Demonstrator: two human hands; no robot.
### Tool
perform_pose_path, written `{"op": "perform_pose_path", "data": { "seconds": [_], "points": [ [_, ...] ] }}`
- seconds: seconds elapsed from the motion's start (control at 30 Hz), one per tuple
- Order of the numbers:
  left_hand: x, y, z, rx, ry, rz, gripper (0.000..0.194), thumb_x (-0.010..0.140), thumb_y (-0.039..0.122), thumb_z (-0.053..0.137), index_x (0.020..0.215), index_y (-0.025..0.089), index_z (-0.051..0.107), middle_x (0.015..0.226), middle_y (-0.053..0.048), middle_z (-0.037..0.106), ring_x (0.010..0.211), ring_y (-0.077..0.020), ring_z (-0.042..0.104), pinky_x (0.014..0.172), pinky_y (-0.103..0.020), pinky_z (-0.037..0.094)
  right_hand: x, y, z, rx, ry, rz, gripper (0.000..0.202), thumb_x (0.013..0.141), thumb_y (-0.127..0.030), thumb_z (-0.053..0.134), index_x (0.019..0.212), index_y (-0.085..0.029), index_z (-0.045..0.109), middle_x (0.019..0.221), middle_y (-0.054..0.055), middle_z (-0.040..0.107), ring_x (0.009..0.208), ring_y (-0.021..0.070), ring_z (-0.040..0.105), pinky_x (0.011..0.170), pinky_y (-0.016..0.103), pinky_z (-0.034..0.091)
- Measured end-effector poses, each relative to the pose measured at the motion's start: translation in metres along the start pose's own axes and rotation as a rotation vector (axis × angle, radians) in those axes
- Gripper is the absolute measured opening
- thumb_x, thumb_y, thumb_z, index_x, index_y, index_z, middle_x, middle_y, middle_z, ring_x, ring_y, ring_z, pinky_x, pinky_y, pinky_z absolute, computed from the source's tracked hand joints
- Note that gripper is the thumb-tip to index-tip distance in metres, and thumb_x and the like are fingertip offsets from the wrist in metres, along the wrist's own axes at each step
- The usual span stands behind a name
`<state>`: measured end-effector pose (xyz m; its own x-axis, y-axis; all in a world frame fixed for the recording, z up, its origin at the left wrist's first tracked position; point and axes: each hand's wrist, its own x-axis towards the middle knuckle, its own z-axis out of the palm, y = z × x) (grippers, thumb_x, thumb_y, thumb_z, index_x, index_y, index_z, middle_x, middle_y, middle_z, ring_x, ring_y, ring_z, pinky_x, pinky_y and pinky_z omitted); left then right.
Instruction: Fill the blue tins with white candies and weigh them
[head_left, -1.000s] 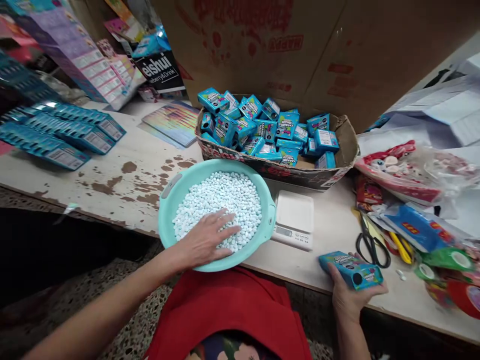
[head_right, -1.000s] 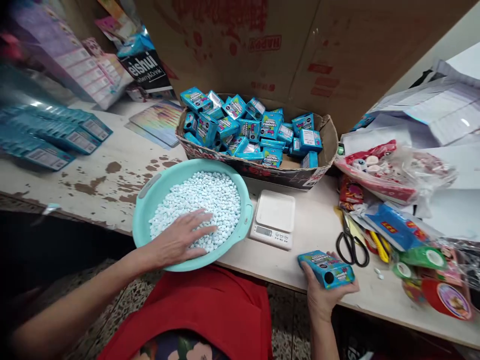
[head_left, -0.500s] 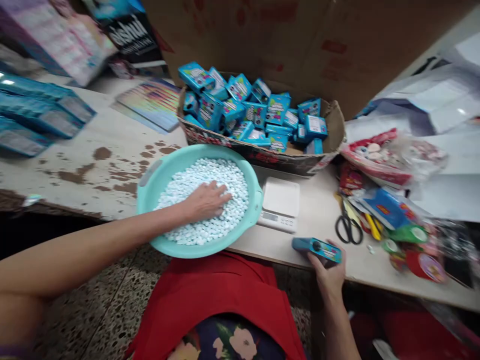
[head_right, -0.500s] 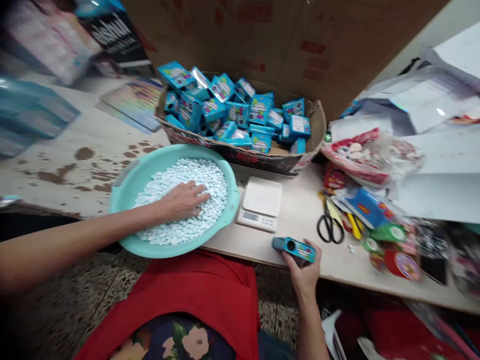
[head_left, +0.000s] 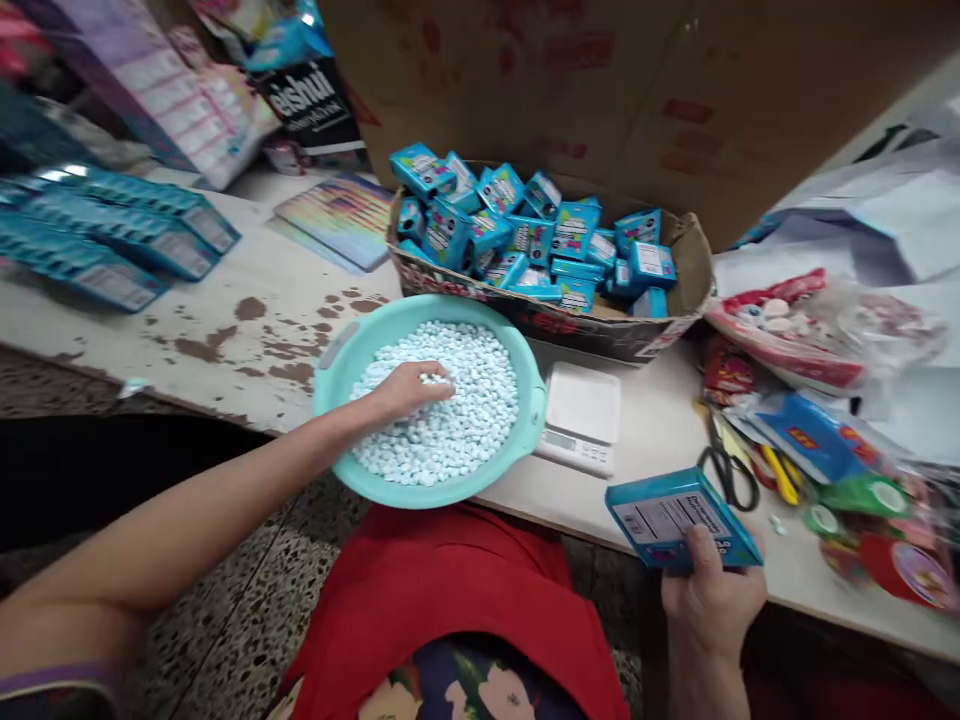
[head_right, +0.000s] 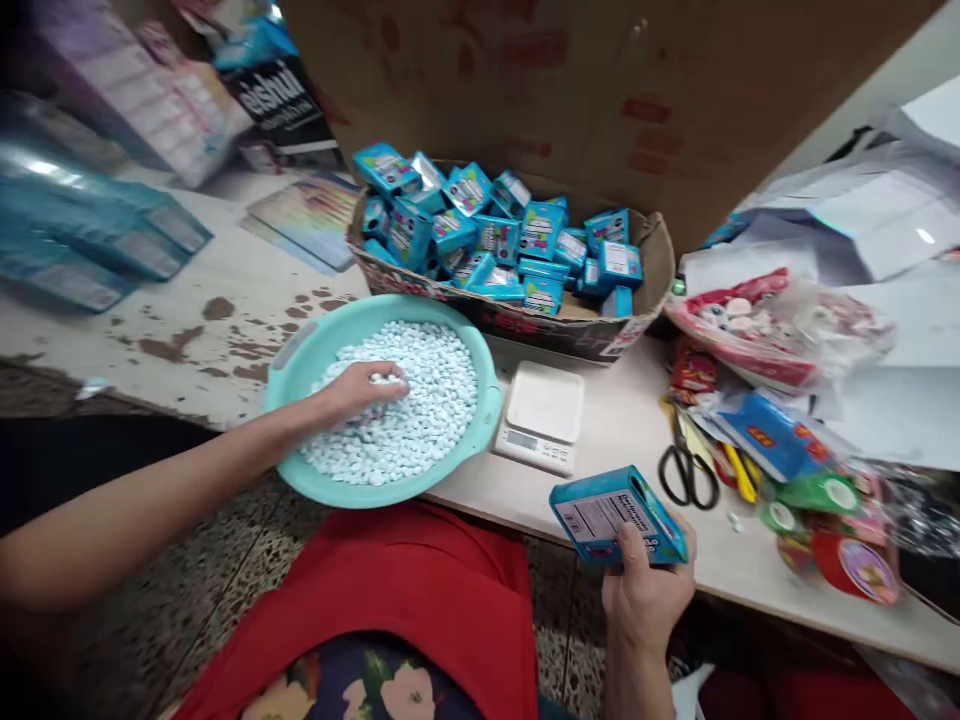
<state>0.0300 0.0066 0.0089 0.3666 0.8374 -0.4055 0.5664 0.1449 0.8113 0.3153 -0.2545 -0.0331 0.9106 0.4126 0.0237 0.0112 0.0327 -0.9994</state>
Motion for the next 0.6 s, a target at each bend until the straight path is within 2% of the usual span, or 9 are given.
{"op": "perform_pose_path", "data": {
  "seconds": [0.07,0.13,0.23,0.3,0.4,0.5,0.6],
  "points": [
    [-0.004,0.006,-0.003,-0.451,0.004,-0.084,0.033,0.067,0.043,0.070,0.089,0.020,0.062,0.068,-0.001,0.060,0.044,-0.0104,0.049,0.037,-0.020,0.031,0.001,-0.011,0.028,0.032,-0.090,-0.013,0.048,0.062,-0.037,0.080,0.099,-0.022,0.054,0.083,-0.002,0.057,0.068,0.0143,0.056,0.065,0.030,0.049],
    [-0.008,0.010,-0.005,-0.812,0.042,-0.115,0.034,0.070,0.041,0.068,0.095,0.019,0.061,0.074,-0.003,0.063,0.048,-0.0110,0.054,0.036,-0.018,0.034,-0.003,-0.023,0.061,0.046,-0.211,-0.080,0.045,0.065,-0.043,0.077,0.098,-0.021,0.055,0.081,-0.002,0.056,0.066,0.0135,0.055,0.064,0.028,0.047],
    [-0.012,0.013,-0.006,-1.134,0.158,-0.217,0.026,0.076,0.038,0.062,0.090,0.016,0.059,0.071,-0.004,0.063,0.052,-0.0123,0.059,0.038,-0.018,0.038,-0.013,-0.041,0.115,0.038,-0.429,-0.173,0.038,0.073,-0.046,0.071,0.098,-0.021,0.056,0.082,-0.002,0.058,0.067,0.0130,0.055,0.065,0.026,0.046],
    [-0.014,0.017,-0.006,-1.265,0.171,-0.240,0.018,0.079,0.035,0.060,0.081,0.018,0.054,0.063,0.000,0.058,0.048,-0.0105,0.056,0.036,-0.016,0.034,-0.022,-0.047,0.150,-0.032,-0.584,-0.219,0.038,0.074,-0.045,0.072,0.099,-0.022,0.056,0.081,-0.002,0.059,0.067,0.0132,0.055,0.065,0.027,0.047],
    [-0.017,0.029,-0.008,-1.397,0.144,-0.096,0.018,0.078,0.032,0.061,0.075,0.019,0.048,0.060,0.004,0.052,0.048,-0.0091,0.053,0.037,-0.016,0.034,-0.035,-0.047,0.190,-0.174,-0.729,-0.356,0.039,0.071,-0.045,0.075,0.098,-0.023,0.059,0.086,-0.001,0.063,0.076,0.0165,0.059,0.072,0.030,0.050],
    [-0.019,0.045,-0.005,-1.381,0.224,0.118,0.023,0.074,0.034,0.065,0.073,0.019,0.048,0.064,0.004,0.053,0.054,-0.0096,0.057,0.046,-0.018,0.045,-0.043,-0.037,0.211,-0.265,-0.765,-0.535,0.034,0.074,-0.044,0.074,0.096,-0.023,0.061,0.092,0.003,0.065,0.087,0.0207,0.061,0.080,0.035,0.049],
    [-0.017,0.056,0.003,-1.261,0.302,0.241,0.026,0.071,0.035,0.070,0.073,0.017,0.051,0.069,0.004,0.055,0.058,-0.0091,0.058,0.054,-0.021,0.051,-0.045,-0.029,0.217,-0.304,-0.742,-0.668,0.031,0.074,-0.043,0.075,0.095,-0.022,0.062,0.090,0.004,0.066,0.089,0.0224,0.059,0.081,0.037,0.048]
  ]
}}
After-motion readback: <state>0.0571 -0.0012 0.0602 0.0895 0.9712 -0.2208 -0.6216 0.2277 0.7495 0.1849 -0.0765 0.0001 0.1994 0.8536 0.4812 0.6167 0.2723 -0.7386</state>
